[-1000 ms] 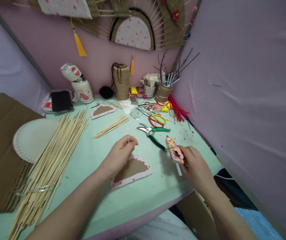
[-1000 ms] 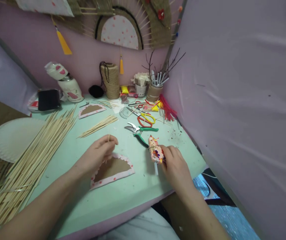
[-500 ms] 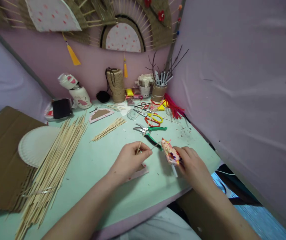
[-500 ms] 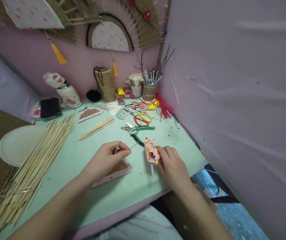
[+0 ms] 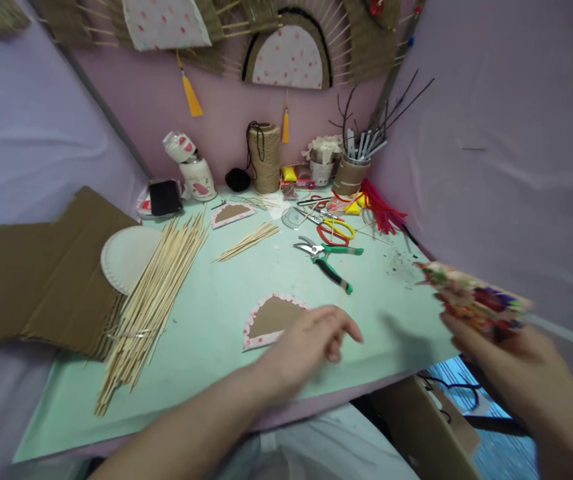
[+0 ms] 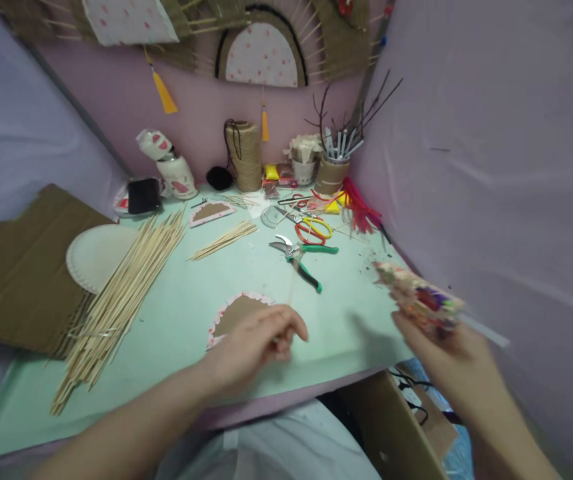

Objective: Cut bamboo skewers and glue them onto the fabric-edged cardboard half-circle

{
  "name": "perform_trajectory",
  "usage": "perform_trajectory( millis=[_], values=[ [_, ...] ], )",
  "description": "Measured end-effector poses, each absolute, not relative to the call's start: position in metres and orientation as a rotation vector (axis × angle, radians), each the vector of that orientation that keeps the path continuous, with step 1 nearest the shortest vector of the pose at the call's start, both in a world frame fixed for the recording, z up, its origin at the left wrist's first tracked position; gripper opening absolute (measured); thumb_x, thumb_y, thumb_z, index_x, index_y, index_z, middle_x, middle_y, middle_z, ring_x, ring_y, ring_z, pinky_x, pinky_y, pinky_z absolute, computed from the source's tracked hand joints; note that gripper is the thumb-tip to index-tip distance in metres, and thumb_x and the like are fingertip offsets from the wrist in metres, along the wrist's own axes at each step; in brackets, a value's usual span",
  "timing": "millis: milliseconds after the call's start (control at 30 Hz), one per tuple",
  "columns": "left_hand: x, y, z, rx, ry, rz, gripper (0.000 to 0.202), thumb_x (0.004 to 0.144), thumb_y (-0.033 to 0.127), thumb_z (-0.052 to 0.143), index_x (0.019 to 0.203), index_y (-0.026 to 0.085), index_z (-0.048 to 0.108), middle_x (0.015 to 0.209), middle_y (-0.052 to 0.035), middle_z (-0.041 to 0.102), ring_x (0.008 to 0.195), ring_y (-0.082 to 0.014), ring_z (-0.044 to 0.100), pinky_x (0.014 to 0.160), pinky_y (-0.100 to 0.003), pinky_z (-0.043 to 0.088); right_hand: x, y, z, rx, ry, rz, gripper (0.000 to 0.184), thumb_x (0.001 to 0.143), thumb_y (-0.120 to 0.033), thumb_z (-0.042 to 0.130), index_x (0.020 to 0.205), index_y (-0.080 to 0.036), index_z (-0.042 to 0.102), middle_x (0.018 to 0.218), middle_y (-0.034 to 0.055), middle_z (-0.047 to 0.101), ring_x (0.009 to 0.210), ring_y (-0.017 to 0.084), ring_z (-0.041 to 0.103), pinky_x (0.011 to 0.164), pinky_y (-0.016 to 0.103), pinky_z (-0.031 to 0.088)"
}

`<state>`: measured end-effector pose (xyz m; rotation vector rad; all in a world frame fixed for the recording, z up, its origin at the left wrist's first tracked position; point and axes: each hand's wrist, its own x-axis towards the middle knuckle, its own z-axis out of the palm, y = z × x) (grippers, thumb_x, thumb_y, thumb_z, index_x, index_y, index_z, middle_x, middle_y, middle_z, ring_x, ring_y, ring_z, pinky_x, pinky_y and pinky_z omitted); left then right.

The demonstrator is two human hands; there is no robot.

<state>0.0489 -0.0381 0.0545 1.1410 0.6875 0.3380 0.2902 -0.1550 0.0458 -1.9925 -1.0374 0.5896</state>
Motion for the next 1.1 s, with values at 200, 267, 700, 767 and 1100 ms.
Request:
perform_trajectory(
  millis=[200, 267, 700, 767, 1100],
  values=[
    [-0.008, 0.036, 0.056, 1.063, 0.899, 0.678, 0.026, 0.079, 0.042, 0.062, 0.08, 0.016, 0.068, 0.07, 0.001, 0.046, 0.062, -0.0084, 0.042, 0.056, -0.018, 0.036, 0.228, -0.109, 0.044, -1.991, -1.252, 0.96, 0.041, 0.075, -0.052, 0.057, 0.094, -0.018, 0.066, 0.068, 0.0037, 0.063, 0.061, 0.02, 0.055, 0.049, 0.029, 0.04],
    [-0.017, 0.05, 0.05, 1.056, 0.886, 0.675, 0.028, 0.079, 0.043, 0.064, 0.077, 0.015, 0.066, 0.072, -0.0003, 0.049, 0.066, -0.0089, 0.044, 0.06, -0.018, 0.039, 0.217, -0.095, 0.053, -2.006, -1.326, 1.049, 0.036, 0.076, -0.053, 0.055, 0.078, -0.018, 0.063, 0.055, -0.0002, 0.053, 0.051, 0.015, 0.046, 0.046, 0.027, 0.035],
    [-0.028, 0.06, 0.013, 1.053, 0.896, 0.586, 0.03, 0.079, 0.042, 0.063, 0.084, 0.013, 0.068, 0.059, 0.0026, 0.046, 0.051, -0.0064, 0.042, 0.05, -0.019, 0.035, 0.193, -0.043, 0.056, -1.877, -1.64, 1.661, 0.049, 0.086, -0.054, 0.045, 0.053, -0.019, 0.049, 0.045, -0.0012, 0.049, 0.043, 0.01, 0.042, 0.046, 0.022, 0.034],
    [-0.029, 0.06, 0.012, 1.098, 0.922, 0.534, 0.029, 0.08, 0.042, 0.061, 0.081, 0.013, 0.066, 0.055, 0.0027, 0.048, 0.047, -0.0065, 0.043, 0.047, -0.019, 0.035, 0.191, -0.039, 0.059, -1.906, -1.646, 1.685, 0.049, 0.085, -0.055, 0.045, 0.051, -0.019, 0.048, 0.044, -0.0009, 0.05, 0.042, 0.01, 0.042, 0.045, 0.022, 0.034],
    [-0.029, 0.055, 0.011, 1.349, 1.025, 0.209, 0.028, 0.087, 0.038, 0.046, 0.066, 0.02, 0.047, 0.045, 0.0021, 0.051, 0.035, -0.0108, 0.046, 0.037, -0.022, 0.037, 0.186, -0.032, 0.057, -1.994, -1.687, 1.752, 0.049, 0.082, -0.058, 0.047, 0.051, -0.02, 0.045, 0.043, -0.0006, 0.05, 0.04, 0.01, 0.042, 0.042, 0.022, 0.033]
  ],
)
